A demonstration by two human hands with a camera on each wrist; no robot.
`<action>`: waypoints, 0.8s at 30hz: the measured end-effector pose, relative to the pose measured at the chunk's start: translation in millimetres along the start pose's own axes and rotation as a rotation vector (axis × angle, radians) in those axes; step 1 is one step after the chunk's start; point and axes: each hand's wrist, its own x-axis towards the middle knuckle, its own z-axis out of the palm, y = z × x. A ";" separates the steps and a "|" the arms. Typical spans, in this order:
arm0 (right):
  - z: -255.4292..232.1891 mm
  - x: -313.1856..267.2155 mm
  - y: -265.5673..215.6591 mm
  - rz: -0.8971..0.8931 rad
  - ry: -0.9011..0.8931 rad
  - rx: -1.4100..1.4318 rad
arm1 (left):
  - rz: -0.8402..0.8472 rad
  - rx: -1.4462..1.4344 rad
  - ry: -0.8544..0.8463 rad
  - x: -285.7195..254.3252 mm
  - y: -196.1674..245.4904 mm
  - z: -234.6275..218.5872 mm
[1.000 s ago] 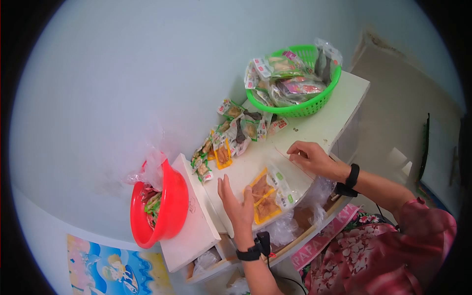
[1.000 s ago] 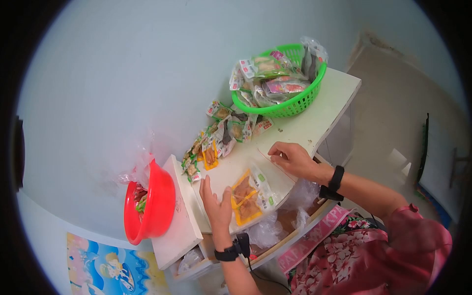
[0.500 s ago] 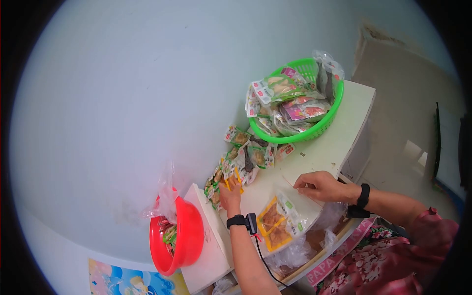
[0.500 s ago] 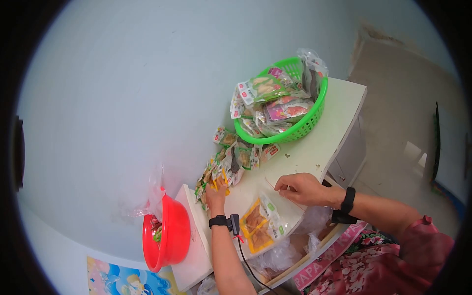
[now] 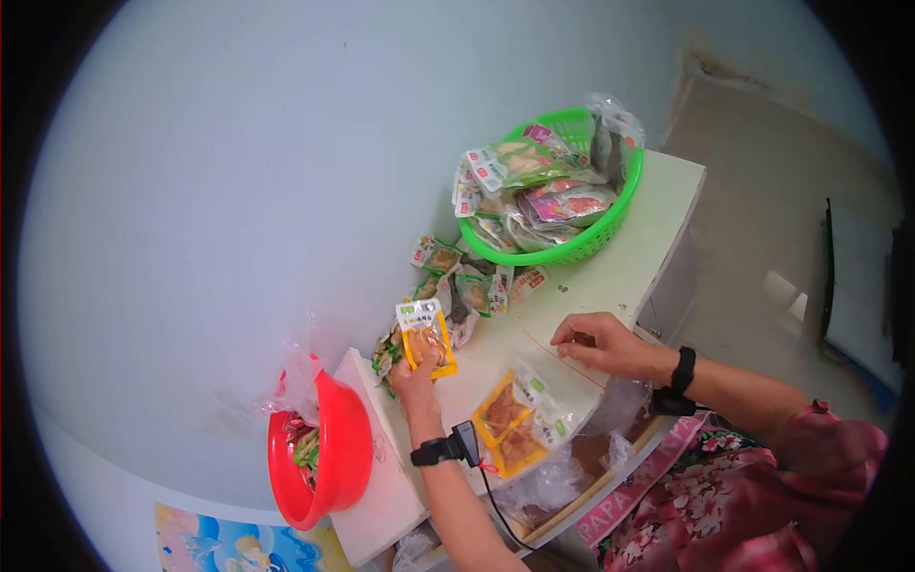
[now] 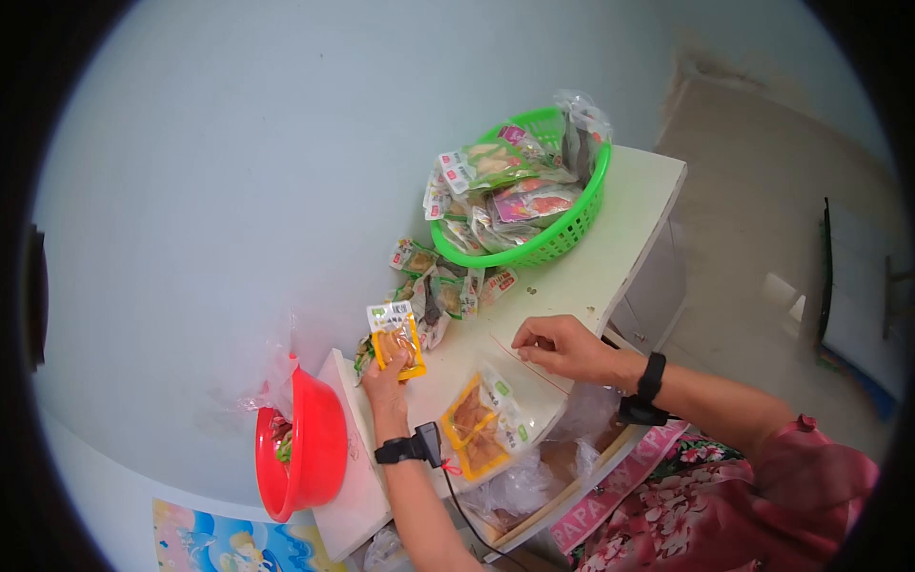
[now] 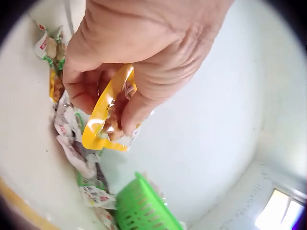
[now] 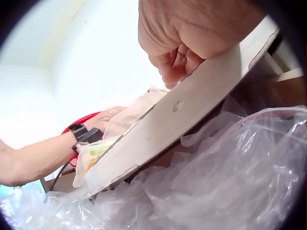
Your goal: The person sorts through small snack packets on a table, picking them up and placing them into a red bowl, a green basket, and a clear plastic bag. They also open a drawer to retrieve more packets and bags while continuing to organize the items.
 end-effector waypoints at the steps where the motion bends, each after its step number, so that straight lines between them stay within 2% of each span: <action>1: 0.6 -0.6 -3.1 0.007 0.021 0.045 | 0.047 -0.074 -0.053 -16.8 14.2 4.7; 4: -0.8 -0.8 -9.4 0.053 0.062 0.137 | 0.112 0.016 -0.252 -81.9 59.8 16.0; 7: 2.9 -7.9 -27.4 0.026 0.047 0.298 | 0.036 0.264 -0.463 -144.6 93.2 22.0; 10: 14.5 -34.1 -57.5 -0.008 -0.054 0.434 | 0.016 0.290 -0.691 -187.4 96.4 27.4; 13: 9.7 -56.5 -61.3 0.151 -0.229 0.237 | 0.167 0.386 -0.818 -211.2 86.0 40.4; 14: 6.6 -62.4 -63.3 0.172 -0.225 0.214 | 0.175 0.447 -0.797 -213.3 70.4 39.7; 17: -7.6 -68.8 -51.4 0.113 -0.021 0.208 | 0.104 0.180 -0.453 -230.8 47.8 55.9; 20: -17.4 -57.6 -56.0 0.044 0.442 0.296 | 0.189 0.221 -0.237 -233.7 20.6 58.2; 21: -23.2 -54.2 -57.1 0.044 0.487 0.190 | 0.212 0.242 -0.168 -236.0 17.4 61.8; 24: -37.2 -43.6 -50.8 0.063 0.584 -0.105 | 0.224 0.275 -0.126 -245.4 15.3 74.8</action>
